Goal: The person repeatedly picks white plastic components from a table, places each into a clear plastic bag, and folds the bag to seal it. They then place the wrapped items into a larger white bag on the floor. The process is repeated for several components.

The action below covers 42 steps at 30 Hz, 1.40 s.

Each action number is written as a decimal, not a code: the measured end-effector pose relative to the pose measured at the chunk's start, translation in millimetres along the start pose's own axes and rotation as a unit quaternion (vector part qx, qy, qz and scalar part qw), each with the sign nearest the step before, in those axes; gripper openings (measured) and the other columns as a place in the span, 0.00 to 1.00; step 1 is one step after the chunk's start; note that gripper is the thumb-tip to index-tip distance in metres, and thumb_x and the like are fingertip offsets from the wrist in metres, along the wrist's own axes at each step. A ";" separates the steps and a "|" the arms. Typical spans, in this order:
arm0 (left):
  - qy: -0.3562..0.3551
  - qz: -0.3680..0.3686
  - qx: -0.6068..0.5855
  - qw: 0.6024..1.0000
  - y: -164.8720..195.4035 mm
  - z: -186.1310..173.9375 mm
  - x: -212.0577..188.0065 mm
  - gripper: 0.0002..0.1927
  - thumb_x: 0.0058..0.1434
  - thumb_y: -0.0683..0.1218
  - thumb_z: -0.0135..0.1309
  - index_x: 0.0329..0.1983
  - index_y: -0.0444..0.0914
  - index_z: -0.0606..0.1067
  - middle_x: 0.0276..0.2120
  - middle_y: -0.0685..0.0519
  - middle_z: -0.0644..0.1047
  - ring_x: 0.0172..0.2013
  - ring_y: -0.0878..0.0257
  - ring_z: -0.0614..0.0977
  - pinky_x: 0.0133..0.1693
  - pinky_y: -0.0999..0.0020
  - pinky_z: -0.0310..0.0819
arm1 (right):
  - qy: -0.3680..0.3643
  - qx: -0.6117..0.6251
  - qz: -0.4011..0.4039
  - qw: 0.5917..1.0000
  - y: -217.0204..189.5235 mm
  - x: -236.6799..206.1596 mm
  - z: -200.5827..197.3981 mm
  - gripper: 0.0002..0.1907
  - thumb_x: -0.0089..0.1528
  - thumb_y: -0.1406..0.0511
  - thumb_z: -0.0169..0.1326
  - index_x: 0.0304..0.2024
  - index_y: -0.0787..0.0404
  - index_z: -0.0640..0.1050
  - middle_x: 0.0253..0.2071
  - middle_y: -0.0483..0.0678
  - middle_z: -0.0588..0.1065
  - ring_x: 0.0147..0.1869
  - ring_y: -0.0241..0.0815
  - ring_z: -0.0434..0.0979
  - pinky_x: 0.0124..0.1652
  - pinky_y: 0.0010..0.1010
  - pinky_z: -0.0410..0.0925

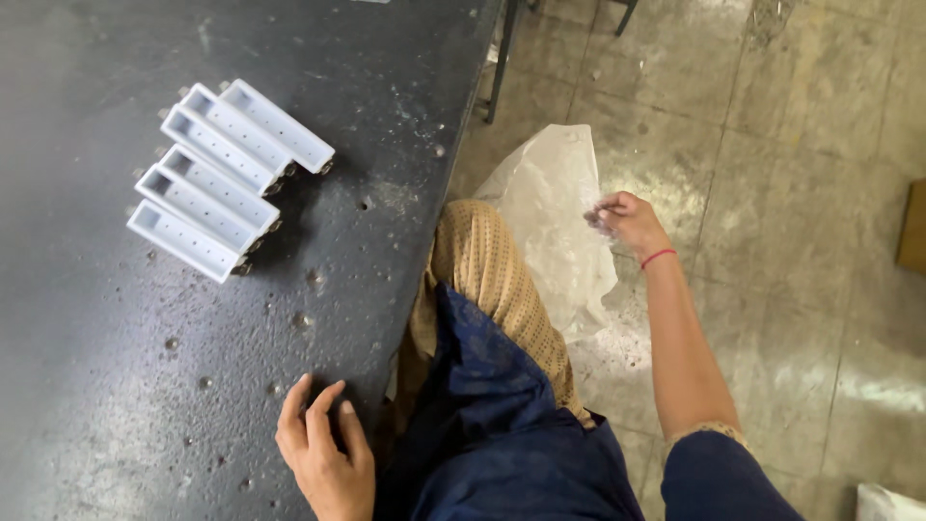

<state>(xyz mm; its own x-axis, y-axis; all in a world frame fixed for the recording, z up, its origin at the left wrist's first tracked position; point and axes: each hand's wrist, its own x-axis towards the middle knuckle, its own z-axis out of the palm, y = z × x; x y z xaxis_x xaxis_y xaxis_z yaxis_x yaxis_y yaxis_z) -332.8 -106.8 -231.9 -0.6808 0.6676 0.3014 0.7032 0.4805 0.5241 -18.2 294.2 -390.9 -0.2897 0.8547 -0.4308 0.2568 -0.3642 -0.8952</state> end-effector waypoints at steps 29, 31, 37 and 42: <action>-0.017 0.001 0.059 0.998 -34.6 24.7 -12.7 0.09 0.60 0.39 0.59 0.44 0.37 0.79 0.61 0.40 0.73 0.58 0.46 0.75 0.57 0.56 0.73 | 0.069 -0.631 -0.017 0.772 35.2 61.8 140.4 0.21 0.63 0.51 0.55 0.40 0.62 0.85 0.61 0.56 0.70 0.68 0.57 0.60 0.65 0.50 0.52; -0.004 0.019 0.072 0.997 -35.1 30.0 -10.1 0.08 0.60 0.38 0.59 0.43 0.37 0.79 0.60 0.41 0.74 0.57 0.46 0.75 0.58 0.54 0.72 | 0.068 -0.578 0.013 0.813 33.1 71.1 150.8 0.30 0.61 0.43 0.56 0.43 0.64 0.84 0.64 0.59 0.66 0.72 0.62 0.55 0.67 0.54 0.46; 0.009 0.017 0.061 0.998 -33.6 21.9 -8.9 0.09 0.60 0.38 0.59 0.43 0.38 0.79 0.60 0.43 0.74 0.58 0.47 0.75 0.60 0.54 0.70 | 0.097 -0.450 0.018 0.888 42.3 77.4 150.8 0.18 0.63 0.55 0.54 0.43 0.59 0.85 0.52 0.59 0.80 0.56 0.60 0.78 0.58 0.50 0.69; 0.019 -0.009 0.041 0.999 -32.7 11.8 -3.9 0.09 0.60 0.38 0.59 0.44 0.38 0.79 0.59 0.44 0.75 0.59 0.48 0.75 0.60 0.55 0.69 | -0.009 0.087 0.009 0.996 26.7 47.6 109.3 0.13 0.65 0.70 0.58 0.51 0.69 0.75 0.44 0.56 0.81 0.45 0.46 0.83 0.45 0.35 0.77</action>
<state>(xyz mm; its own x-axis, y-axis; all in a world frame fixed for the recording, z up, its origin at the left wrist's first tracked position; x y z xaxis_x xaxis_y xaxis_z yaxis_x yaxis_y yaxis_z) -350.7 -118.3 -259.6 -0.6994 0.6376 0.3230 0.7043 0.5378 0.4635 -125.9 284.8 -447.8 -0.3030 0.8417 -0.4468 0.0985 -0.4387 -0.8932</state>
